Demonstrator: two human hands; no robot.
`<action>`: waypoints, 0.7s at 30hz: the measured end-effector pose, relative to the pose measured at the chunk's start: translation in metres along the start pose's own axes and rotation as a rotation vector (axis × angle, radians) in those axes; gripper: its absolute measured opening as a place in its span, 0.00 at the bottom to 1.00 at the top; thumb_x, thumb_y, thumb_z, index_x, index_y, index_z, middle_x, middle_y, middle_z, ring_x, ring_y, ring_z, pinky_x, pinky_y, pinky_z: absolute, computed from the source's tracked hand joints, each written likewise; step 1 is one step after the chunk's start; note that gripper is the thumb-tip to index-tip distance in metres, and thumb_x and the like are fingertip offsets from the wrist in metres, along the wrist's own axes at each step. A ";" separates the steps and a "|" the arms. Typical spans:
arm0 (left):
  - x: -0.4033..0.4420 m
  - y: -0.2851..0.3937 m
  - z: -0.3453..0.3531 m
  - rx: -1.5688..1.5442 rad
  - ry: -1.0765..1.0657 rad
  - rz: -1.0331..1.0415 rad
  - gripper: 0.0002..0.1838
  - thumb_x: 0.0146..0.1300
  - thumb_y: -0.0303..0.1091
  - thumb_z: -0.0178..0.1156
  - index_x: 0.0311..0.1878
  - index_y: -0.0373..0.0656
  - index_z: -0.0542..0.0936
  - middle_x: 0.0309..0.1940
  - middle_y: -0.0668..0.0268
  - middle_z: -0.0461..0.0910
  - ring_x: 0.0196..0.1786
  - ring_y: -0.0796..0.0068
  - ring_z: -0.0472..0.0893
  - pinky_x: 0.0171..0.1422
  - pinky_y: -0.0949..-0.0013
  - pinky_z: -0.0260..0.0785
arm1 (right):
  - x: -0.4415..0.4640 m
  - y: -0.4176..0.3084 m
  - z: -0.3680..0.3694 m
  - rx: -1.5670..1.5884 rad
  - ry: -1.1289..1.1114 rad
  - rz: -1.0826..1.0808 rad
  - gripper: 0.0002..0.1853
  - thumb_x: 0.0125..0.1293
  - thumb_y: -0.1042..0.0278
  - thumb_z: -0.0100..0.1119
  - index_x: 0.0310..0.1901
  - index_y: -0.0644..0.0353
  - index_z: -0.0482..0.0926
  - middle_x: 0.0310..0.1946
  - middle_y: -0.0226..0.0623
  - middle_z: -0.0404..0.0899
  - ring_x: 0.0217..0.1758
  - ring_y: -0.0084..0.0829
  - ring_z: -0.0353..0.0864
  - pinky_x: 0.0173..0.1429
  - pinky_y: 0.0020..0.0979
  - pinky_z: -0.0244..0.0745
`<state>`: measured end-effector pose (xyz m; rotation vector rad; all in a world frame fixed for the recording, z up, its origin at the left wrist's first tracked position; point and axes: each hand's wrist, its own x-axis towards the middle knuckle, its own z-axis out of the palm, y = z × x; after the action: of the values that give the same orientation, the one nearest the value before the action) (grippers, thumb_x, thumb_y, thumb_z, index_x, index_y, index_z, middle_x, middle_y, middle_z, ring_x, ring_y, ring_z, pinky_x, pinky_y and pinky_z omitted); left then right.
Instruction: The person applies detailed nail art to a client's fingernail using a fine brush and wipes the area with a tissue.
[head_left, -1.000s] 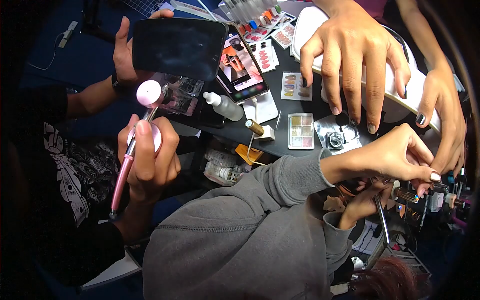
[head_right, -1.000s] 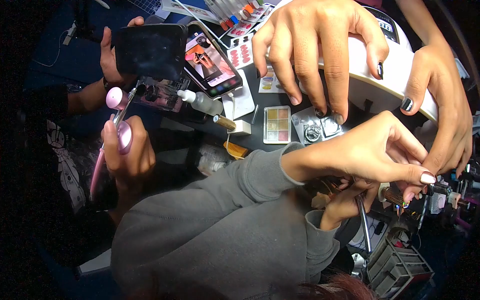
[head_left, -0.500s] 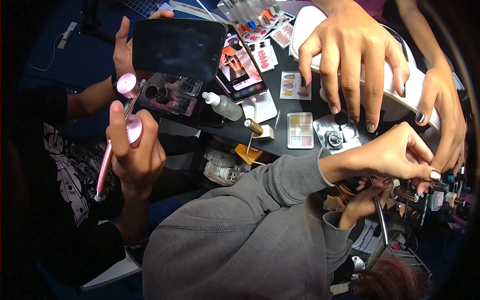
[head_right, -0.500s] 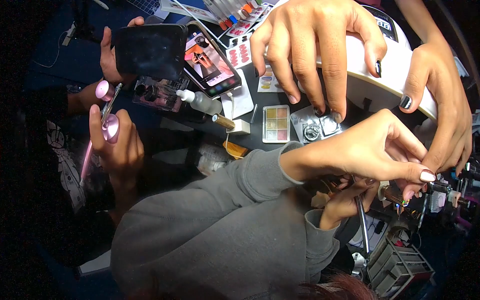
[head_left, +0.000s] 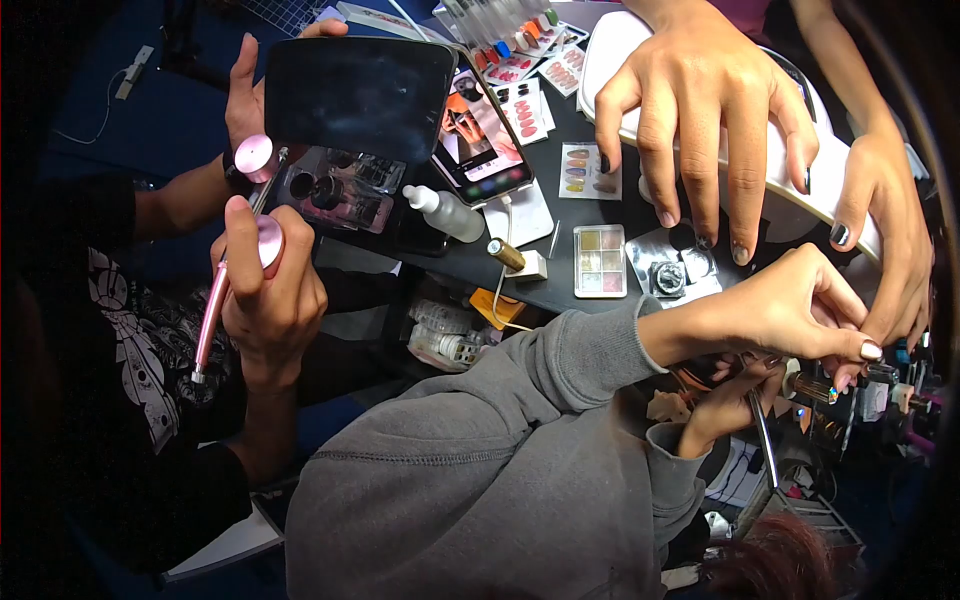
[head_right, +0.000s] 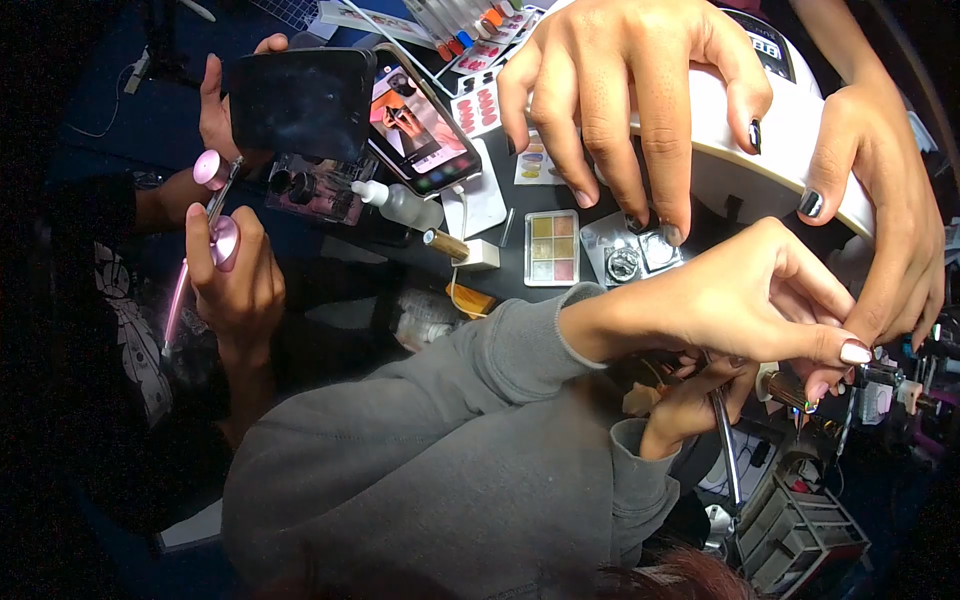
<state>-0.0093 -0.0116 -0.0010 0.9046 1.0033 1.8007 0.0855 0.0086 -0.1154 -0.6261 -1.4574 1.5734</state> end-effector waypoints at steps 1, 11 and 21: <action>0.000 0.000 0.000 -0.004 0.000 -0.001 0.09 0.49 0.30 0.56 0.28 0.32 0.75 0.18 0.66 0.74 0.22 0.84 0.73 0.27 0.84 0.65 | 0.000 -0.001 0.001 0.000 0.000 0.001 0.12 0.62 0.64 0.36 0.29 0.63 0.63 0.15 0.28 0.64 0.14 0.13 0.59 0.18 0.13 0.53; 0.001 -0.001 0.000 -0.023 -0.005 0.018 0.09 0.49 0.30 0.56 0.28 0.32 0.75 0.17 0.67 0.74 0.22 0.84 0.73 0.27 0.84 0.65 | 0.001 0.009 -0.003 -0.062 0.033 -0.050 0.12 0.62 0.63 0.37 0.29 0.63 0.65 0.14 0.28 0.65 0.13 0.13 0.59 0.17 0.13 0.51; 0.001 -0.001 -0.001 -0.010 -0.014 0.047 0.09 0.49 0.31 0.56 0.26 0.33 0.76 0.17 0.68 0.74 0.22 0.85 0.73 0.29 0.84 0.65 | 0.004 0.018 -0.008 -0.075 0.055 -0.041 0.12 0.62 0.63 0.37 0.28 0.63 0.65 0.14 0.28 0.65 0.13 0.13 0.59 0.16 0.13 0.52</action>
<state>-0.0098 -0.0107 -0.0022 0.9405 0.9709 1.8338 0.0855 0.0172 -0.1330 -0.6737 -1.4840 1.4648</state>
